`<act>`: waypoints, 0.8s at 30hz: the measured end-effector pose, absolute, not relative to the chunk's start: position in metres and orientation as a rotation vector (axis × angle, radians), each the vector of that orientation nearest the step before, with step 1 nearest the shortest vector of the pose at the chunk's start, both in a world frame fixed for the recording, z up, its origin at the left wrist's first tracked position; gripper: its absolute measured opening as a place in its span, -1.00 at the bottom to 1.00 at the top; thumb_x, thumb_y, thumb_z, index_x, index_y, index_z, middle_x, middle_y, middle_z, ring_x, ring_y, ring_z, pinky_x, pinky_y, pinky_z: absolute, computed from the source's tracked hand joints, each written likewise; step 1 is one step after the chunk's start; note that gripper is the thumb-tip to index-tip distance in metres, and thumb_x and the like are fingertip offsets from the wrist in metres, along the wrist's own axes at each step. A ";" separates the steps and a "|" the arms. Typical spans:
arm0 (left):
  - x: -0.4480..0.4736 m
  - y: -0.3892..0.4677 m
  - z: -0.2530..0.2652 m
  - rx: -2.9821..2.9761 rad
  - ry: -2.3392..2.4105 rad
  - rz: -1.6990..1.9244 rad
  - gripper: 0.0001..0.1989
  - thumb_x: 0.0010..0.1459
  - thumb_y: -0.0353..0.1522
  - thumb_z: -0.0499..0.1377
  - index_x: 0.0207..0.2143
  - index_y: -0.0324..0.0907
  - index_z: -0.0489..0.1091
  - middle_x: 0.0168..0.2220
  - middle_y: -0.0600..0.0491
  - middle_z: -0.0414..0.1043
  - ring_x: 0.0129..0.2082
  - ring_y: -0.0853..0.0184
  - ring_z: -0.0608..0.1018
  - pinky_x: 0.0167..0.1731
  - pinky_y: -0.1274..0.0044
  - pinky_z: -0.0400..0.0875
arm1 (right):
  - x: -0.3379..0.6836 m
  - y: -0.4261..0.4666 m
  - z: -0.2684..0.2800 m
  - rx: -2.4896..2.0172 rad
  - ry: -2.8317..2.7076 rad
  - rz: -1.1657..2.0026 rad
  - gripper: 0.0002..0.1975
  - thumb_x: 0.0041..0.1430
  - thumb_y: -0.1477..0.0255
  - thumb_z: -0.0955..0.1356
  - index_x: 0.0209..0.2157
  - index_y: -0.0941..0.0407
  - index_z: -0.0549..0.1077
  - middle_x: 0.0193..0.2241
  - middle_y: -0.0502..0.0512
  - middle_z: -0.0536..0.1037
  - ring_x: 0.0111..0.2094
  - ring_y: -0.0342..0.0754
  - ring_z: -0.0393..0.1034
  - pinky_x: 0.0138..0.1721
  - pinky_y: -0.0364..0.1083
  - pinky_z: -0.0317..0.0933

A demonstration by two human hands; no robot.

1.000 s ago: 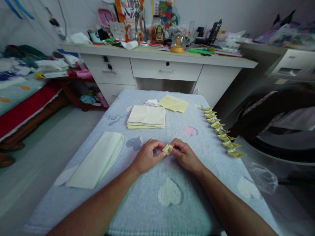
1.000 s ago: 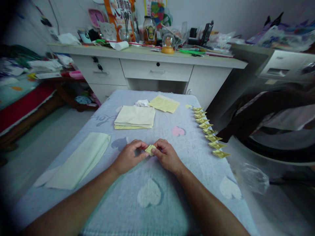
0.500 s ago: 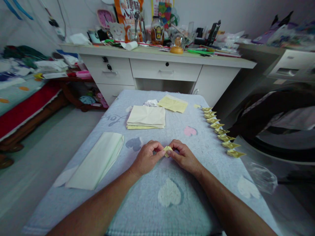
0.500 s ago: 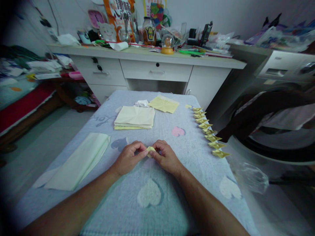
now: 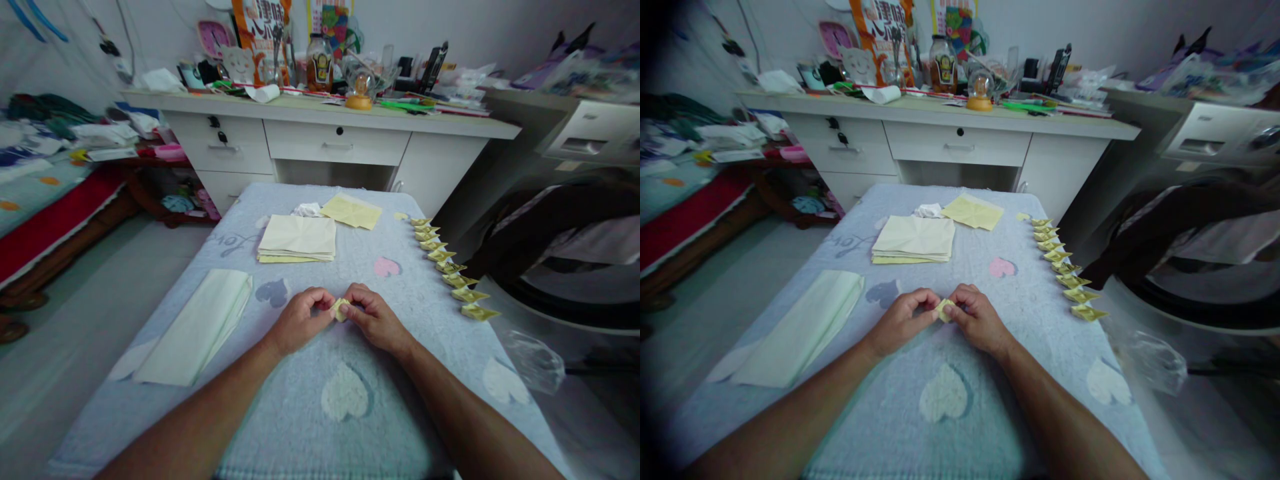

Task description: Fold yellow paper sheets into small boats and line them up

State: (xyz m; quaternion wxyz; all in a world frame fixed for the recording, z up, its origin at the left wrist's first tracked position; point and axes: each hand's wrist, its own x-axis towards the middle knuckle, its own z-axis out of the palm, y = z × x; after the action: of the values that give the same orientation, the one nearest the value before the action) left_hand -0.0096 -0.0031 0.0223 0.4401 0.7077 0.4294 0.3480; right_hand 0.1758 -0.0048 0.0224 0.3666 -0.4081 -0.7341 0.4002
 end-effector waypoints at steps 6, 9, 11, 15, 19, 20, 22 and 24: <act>-0.010 -0.004 0.025 1.848 1.106 0.858 -0.91 0.00 -0.38 0.22 -0.40 -0.21 0.40 -0.40 0.08 0.42 -0.35 0.35 0.44 -0.28 0.54 0.30 | 0.177 -0.005 0.021 -1.063 -1.854 1.043 -0.62 0.25 0.14 0.27 -0.49 0.11 0.40 -0.47 0.01 0.39 -0.32 -0.09 0.28 -0.21 -0.09 0.13; -0.009 -0.005 0.026 1.895 1.157 0.865 -0.88 0.03 -0.33 0.23 -0.44 -0.20 0.40 -0.42 0.08 0.42 -0.37 0.36 0.44 -0.31 0.55 0.28 | 0.176 -0.005 0.021 -1.056 -1.873 1.031 -0.63 0.26 0.15 0.27 -0.48 0.11 0.41 -0.48 0.01 0.39 -0.32 -0.09 0.27 -0.20 -0.08 0.12; -0.009 -0.005 0.025 1.903 1.172 0.871 -0.84 0.07 -0.29 0.21 -0.49 -0.20 0.38 -0.46 0.09 0.41 -0.39 0.36 0.43 -0.34 0.55 0.27 | 0.175 -0.005 0.021 -1.041 -1.909 1.018 -0.63 0.27 0.15 0.26 -0.48 0.11 0.42 -0.48 0.02 0.40 -0.33 -0.08 0.27 -0.19 -0.07 0.12; -0.012 -0.004 0.024 1.839 1.123 0.895 -0.80 0.10 -0.28 0.18 -0.51 -0.21 0.37 -0.49 0.10 0.39 -0.41 0.37 0.43 -0.35 0.55 0.27 | 0.174 -0.007 0.023 -1.026 -1.944 0.994 -0.65 0.27 0.16 0.26 -0.45 0.10 0.43 -0.46 0.02 0.42 -0.32 -0.09 0.27 -0.18 -0.06 0.11; -0.014 -0.004 0.022 1.746 1.081 0.907 -0.81 0.11 -0.29 0.17 -0.48 -0.22 0.38 -0.48 0.10 0.39 -0.41 0.38 0.43 -0.34 0.56 0.27 | 0.174 -0.008 0.024 -1.056 -1.911 1.018 -0.65 0.25 0.14 0.28 -0.43 0.11 0.43 -0.44 0.03 0.42 -0.31 -0.09 0.28 -0.20 -0.09 0.13; -0.014 -0.004 0.021 1.732 1.079 0.905 -0.80 0.12 -0.28 0.17 -0.48 -0.22 0.37 -0.48 0.11 0.39 -0.41 0.38 0.42 -0.34 0.56 0.27 | 0.174 -0.008 0.024 -1.051 -1.905 1.030 -0.65 0.25 0.13 0.27 -0.44 0.11 0.43 -0.45 0.02 0.42 -0.32 -0.09 0.28 -0.21 -0.09 0.13; -0.012 -0.004 0.022 1.714 1.073 0.899 -0.79 0.12 -0.28 0.17 -0.48 -0.22 0.35 -0.49 0.11 0.37 -0.41 0.39 0.40 -0.35 0.56 0.26 | 0.175 -0.008 0.024 -1.032 -1.909 1.034 -0.63 0.26 0.14 0.26 -0.46 0.11 0.43 -0.47 0.02 0.42 -0.33 -0.10 0.28 -0.21 -0.09 0.13; -0.010 -0.005 0.022 1.707 1.061 0.894 -0.80 0.12 -0.28 0.17 -0.48 -0.21 0.34 -0.49 0.12 0.33 -0.42 0.40 0.37 -0.36 0.57 0.25 | 0.175 -0.007 0.025 -1.016 -1.933 1.005 -0.62 0.27 0.14 0.26 -0.47 0.11 0.44 -0.49 0.02 0.42 -0.34 -0.09 0.28 -0.21 -0.08 0.13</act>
State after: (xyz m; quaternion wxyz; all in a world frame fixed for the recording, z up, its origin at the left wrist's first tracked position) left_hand -0.0105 -0.0049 0.0218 0.4536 0.6916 0.4298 0.3623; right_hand 0.1751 -0.0072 0.0249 0.3604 -0.3944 -0.7501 0.3898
